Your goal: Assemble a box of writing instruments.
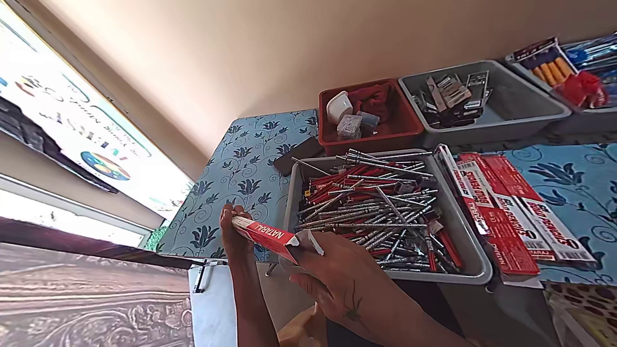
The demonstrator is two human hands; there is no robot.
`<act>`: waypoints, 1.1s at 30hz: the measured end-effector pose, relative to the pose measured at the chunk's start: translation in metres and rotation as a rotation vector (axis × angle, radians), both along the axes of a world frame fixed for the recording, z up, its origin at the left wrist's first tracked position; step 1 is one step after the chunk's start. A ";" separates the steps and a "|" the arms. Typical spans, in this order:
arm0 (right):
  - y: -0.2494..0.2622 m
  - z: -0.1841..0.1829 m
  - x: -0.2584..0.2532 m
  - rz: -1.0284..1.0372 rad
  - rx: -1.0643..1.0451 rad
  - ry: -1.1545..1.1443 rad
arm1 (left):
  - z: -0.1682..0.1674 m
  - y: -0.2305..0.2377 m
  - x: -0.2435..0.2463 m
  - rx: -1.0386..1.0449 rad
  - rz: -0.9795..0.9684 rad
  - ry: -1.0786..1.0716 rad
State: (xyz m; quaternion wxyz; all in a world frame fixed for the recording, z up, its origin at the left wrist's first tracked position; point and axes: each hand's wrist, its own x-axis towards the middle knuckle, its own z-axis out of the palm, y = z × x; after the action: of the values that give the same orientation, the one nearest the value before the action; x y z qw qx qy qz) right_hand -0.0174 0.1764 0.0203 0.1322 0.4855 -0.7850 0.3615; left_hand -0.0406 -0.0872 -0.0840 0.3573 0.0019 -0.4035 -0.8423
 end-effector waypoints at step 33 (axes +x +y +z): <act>-0.004 0.010 0.007 -0.007 0.019 0.083 | 0.003 0.002 0.007 0.071 -0.225 0.096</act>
State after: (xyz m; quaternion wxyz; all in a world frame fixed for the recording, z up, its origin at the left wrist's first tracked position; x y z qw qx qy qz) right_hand -0.0108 0.1729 0.0306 0.1612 0.4986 -0.7838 0.3331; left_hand -0.0334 -0.0849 -0.0814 0.2792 -0.0710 -0.3535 -0.8900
